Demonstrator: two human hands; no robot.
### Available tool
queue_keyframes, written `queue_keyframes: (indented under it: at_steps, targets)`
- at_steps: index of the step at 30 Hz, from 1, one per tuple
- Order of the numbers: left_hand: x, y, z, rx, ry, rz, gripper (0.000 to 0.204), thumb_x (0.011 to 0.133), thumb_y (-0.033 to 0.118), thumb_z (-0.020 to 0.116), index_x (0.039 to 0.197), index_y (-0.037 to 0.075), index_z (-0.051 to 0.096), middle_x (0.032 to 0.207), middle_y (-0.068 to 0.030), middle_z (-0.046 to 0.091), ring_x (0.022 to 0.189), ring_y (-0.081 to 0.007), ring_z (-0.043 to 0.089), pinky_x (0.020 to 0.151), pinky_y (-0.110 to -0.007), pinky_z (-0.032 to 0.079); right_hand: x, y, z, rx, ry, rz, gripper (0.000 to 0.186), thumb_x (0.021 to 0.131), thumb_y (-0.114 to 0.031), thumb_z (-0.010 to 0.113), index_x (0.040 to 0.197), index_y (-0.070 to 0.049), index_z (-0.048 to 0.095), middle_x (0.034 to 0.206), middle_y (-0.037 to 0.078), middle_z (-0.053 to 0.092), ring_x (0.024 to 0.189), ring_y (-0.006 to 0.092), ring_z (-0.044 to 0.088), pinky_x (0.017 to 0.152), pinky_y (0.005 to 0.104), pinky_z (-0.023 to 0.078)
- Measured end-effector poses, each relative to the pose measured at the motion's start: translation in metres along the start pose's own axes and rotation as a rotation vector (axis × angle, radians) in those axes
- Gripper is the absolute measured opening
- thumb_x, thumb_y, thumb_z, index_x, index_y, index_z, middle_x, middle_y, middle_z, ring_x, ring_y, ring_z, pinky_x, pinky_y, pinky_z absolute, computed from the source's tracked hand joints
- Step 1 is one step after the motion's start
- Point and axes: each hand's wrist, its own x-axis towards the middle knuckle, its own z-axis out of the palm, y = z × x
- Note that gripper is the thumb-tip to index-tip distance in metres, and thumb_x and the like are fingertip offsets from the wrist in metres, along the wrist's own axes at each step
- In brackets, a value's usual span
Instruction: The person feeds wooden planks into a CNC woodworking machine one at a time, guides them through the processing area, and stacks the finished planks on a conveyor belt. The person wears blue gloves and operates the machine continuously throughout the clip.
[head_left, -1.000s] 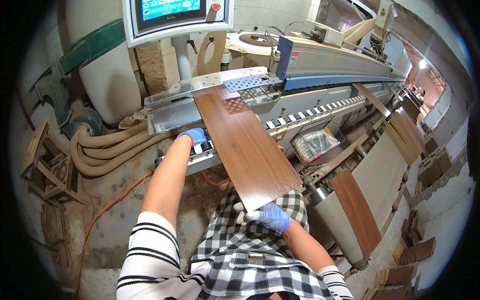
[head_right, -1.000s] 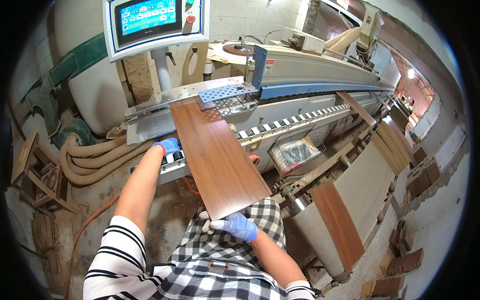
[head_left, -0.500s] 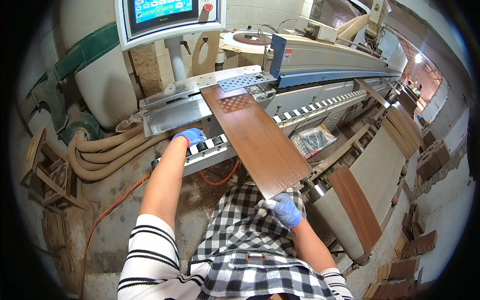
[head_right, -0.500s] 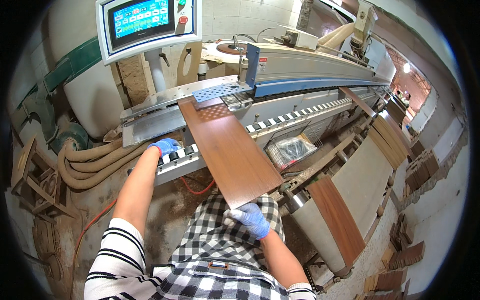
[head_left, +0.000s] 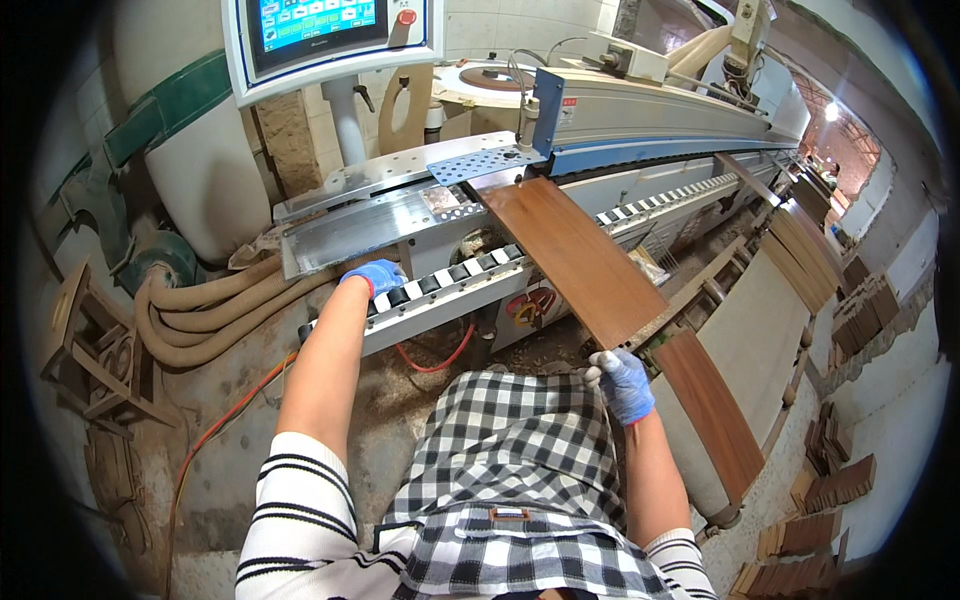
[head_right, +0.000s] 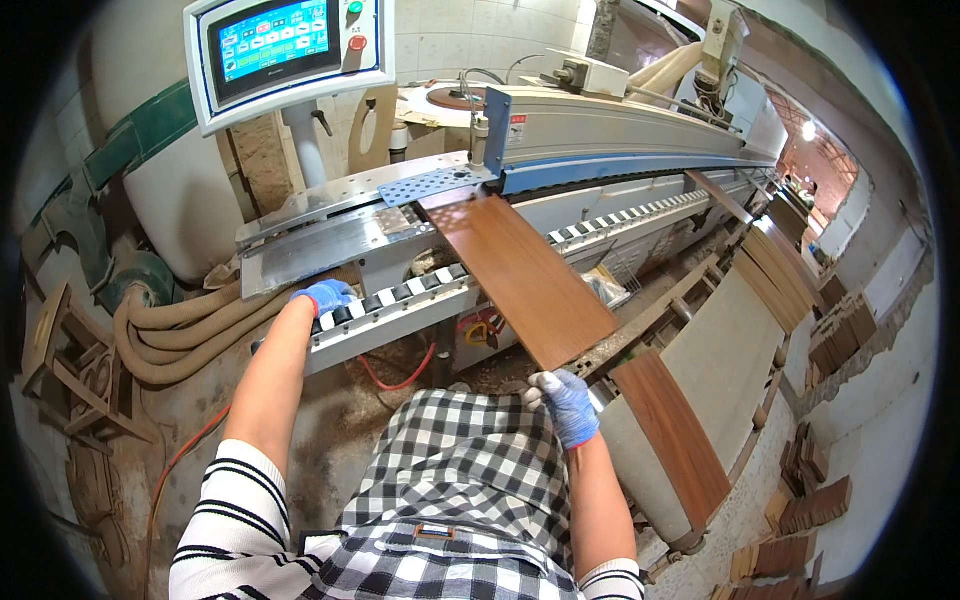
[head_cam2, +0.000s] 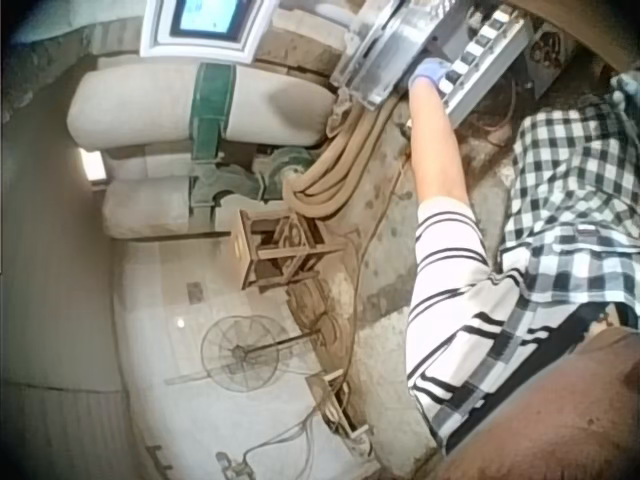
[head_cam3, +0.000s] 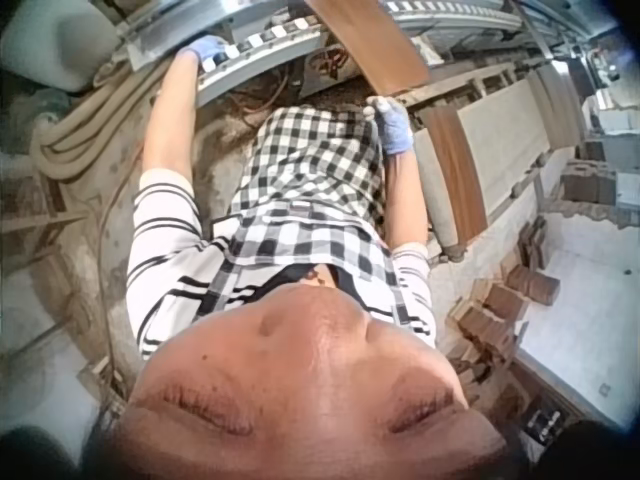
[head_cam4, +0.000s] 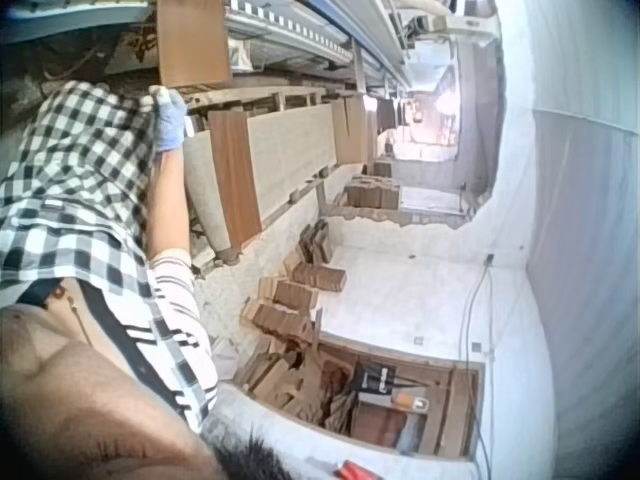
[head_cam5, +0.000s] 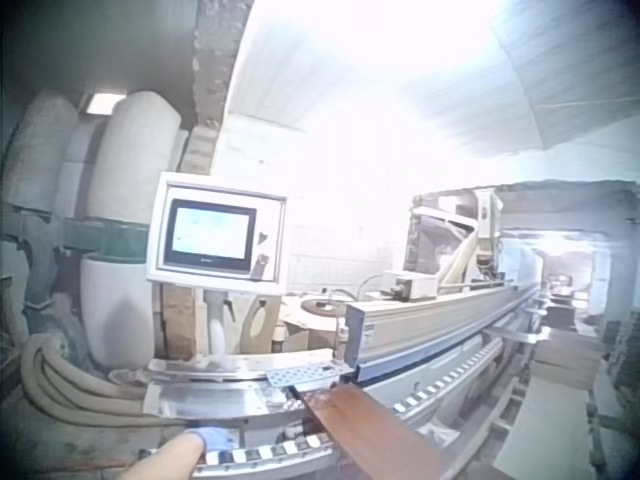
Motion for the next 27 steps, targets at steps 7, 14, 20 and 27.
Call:
queue_keyframes:
  at_steps: [7,14,20,27]
  targets:
    - [0.010,-0.011,0.004,0.002,-0.024,0.024,0.034,0.083,0.029,0.055,0.107,0.006,0.060,0.106,-0.0118,0.061,0.097,-0.0250,0.056,0.087,-0.034,0.041,0.017,-0.017,-0.033,0.119,0.082,-0.088,0.029,0.085,-0.026,0.058,0.095,0.002,0.057,0.075,0.010,0.061,0.065,0.0163,0.058,0.063,0.0259,0.049]
    - [0.023,-0.038,0.012,0.029,-0.002,0.058,0.035,0.081,0.030,0.055,0.107,0.008,0.061,0.105,-0.0110,0.062,0.096,-0.0244,0.057,0.086,-0.034,0.042,-0.045,0.012,-0.104,-0.025,0.507,-0.147,0.039,0.087,-0.020,0.054,0.121,-0.003,0.049,0.088,0.009,0.061,0.070,0.0121,0.057,0.063,0.0249,0.049]
    - [0.001,-0.007,0.000,0.077,-0.034,-0.016,0.036,0.081,0.033,0.053,0.106,0.008,0.060,0.110,-0.0145,0.059,0.101,-0.0309,0.055,0.087,-0.037,0.043,-0.184,0.083,-0.265,-0.176,1.256,-0.217,0.050,0.087,-0.007,0.050,0.133,-0.010,0.031,0.068,0.003,0.050,0.048,0.0107,0.046,0.040,0.0244,0.039]
    - [0.023,-0.033,0.010,0.058,-0.014,0.021,0.032,0.079,0.031,0.055,0.100,0.007,0.062,0.098,-0.0143,0.063,0.090,-0.0279,0.059,0.081,-0.037,0.045,-0.267,0.114,-0.347,0.015,1.477,-0.174,0.048,0.088,-0.018,0.052,0.132,-0.013,0.033,0.069,0.004,0.049,0.043,0.0141,0.045,0.035,0.0249,0.037]
